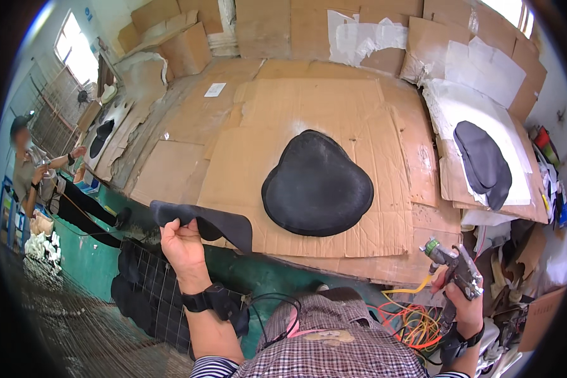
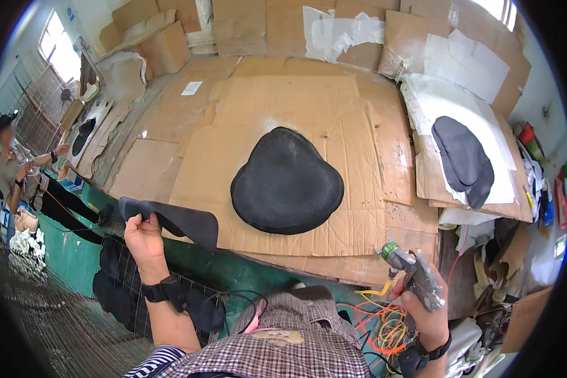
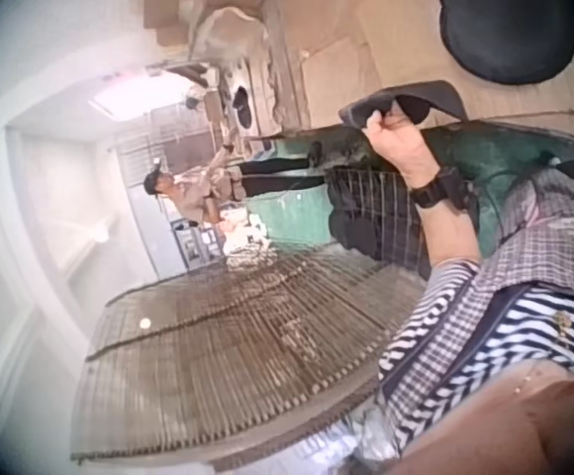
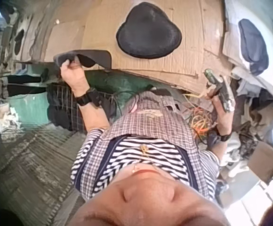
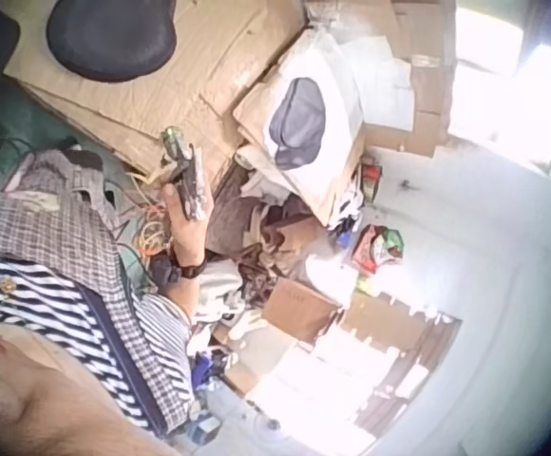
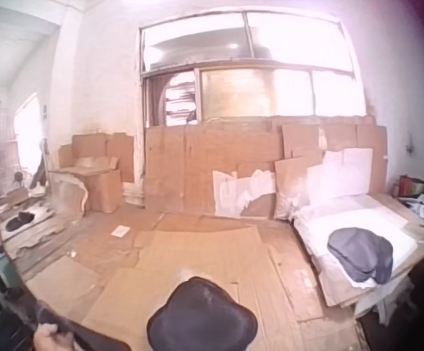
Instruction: The person assembles black shoe insoles by picking up a base piece and a top piece, pressing them together, and placing the finished unit on a wire rack. The person repeats this process multiple times, handling the parts by hand and using a handheld tool to apply adhesive or seal the edges.
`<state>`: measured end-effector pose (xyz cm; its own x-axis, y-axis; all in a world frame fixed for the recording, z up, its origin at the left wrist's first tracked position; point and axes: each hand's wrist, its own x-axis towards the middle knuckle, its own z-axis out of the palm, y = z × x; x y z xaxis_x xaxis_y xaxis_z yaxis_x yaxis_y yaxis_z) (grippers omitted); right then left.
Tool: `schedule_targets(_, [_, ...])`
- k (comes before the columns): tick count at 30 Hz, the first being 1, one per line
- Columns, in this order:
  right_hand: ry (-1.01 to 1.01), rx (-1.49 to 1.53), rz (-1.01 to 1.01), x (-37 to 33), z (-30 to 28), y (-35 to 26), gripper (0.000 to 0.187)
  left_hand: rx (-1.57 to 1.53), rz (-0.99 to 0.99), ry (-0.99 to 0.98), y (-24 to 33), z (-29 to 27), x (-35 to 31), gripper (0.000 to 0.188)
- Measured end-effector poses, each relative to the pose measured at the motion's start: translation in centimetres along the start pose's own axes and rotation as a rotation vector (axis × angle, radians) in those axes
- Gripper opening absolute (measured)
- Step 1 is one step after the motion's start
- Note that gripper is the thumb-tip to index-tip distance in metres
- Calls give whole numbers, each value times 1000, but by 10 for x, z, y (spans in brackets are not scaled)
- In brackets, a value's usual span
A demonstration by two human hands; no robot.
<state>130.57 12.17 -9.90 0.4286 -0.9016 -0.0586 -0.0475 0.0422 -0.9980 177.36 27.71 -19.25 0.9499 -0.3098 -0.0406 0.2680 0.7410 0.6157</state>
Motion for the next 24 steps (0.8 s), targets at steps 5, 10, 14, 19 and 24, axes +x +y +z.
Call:
schedule_targets(5, [-54,-7,-19,6,-8,-4,66,1,3,51,1,1,3,16])
schedule_targets(10, [-210,-193,145,-16,-39,0,61,2,27,39,1,8,1,22])
schedule_targets(14, [-100,-47,105,-7,-26,-1,58,-14,11,-1,-4,4,5,27])
schedule_targets(19, [-277,-26,87,-9,-35,3,57,-12,4,-52,-8,13,3,30])
schedule_targets(24, [-40,-18,59,-22,-49,17,61,-8,23,-68,-10,3,9,35])
